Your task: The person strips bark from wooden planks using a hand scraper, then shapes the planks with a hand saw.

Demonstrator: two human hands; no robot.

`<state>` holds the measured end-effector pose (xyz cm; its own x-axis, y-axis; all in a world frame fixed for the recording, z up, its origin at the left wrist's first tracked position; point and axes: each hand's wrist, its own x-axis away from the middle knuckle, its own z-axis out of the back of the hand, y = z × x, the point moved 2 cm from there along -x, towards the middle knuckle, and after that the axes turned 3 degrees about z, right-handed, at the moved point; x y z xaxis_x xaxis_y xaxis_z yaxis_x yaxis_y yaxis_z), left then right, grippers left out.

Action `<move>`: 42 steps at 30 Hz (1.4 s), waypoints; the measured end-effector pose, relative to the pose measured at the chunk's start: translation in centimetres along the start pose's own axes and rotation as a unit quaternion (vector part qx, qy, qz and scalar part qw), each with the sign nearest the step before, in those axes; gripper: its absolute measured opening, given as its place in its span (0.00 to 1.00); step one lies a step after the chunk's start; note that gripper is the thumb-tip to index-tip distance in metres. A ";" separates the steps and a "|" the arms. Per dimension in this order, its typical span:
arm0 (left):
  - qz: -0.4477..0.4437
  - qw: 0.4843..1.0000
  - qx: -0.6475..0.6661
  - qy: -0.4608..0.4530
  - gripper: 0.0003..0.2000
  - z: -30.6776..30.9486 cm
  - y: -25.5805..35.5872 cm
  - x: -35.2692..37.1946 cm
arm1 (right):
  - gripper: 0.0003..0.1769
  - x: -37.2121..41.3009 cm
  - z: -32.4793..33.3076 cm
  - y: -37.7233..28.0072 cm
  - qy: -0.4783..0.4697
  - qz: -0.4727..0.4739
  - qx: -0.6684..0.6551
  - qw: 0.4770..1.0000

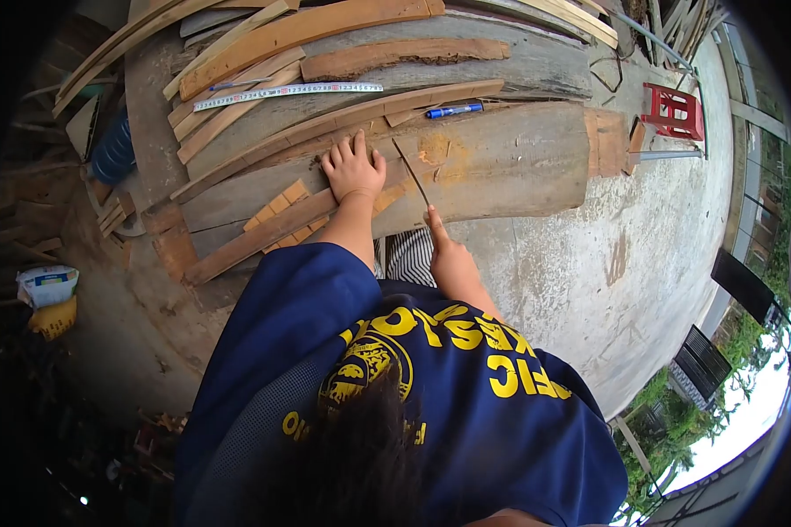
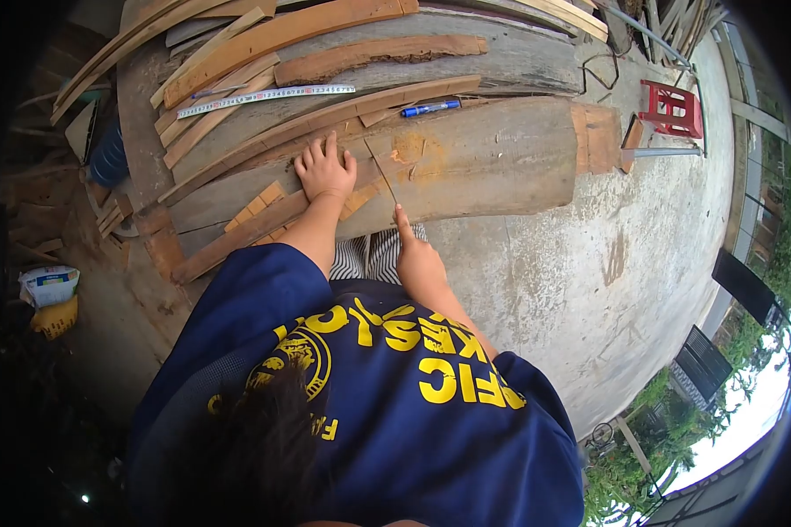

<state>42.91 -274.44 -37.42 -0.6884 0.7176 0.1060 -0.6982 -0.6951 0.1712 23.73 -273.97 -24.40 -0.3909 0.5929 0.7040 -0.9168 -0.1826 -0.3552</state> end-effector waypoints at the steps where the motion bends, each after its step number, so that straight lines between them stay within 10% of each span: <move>1: 0.003 1.000 -0.001 0.004 0.24 0.0 0.1 0.2 | 0.41 -0.6 -0.2 0.0 0.010 0.022 0.007 1.000; 20: -0.004 0.999 0.026 0.024 0.22 0.7 0.3 0.5 | 0.29 -1.5 0.6 -0.7 0.045 0.062 -0.026 0.997; 42: -0.009 1.000 -0.007 0.001 0.22 0.9 0.8 0.1 | 0.41 1.0 1.3 -1.1 -0.004 0.058 -0.059 0.997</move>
<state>42.50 -274.89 -36.37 -0.6762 0.7297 0.1016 -0.7131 -0.6829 0.1588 24.23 -274.22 -22.46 -0.4940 0.5669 0.6593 -0.8499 -0.1549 -0.5037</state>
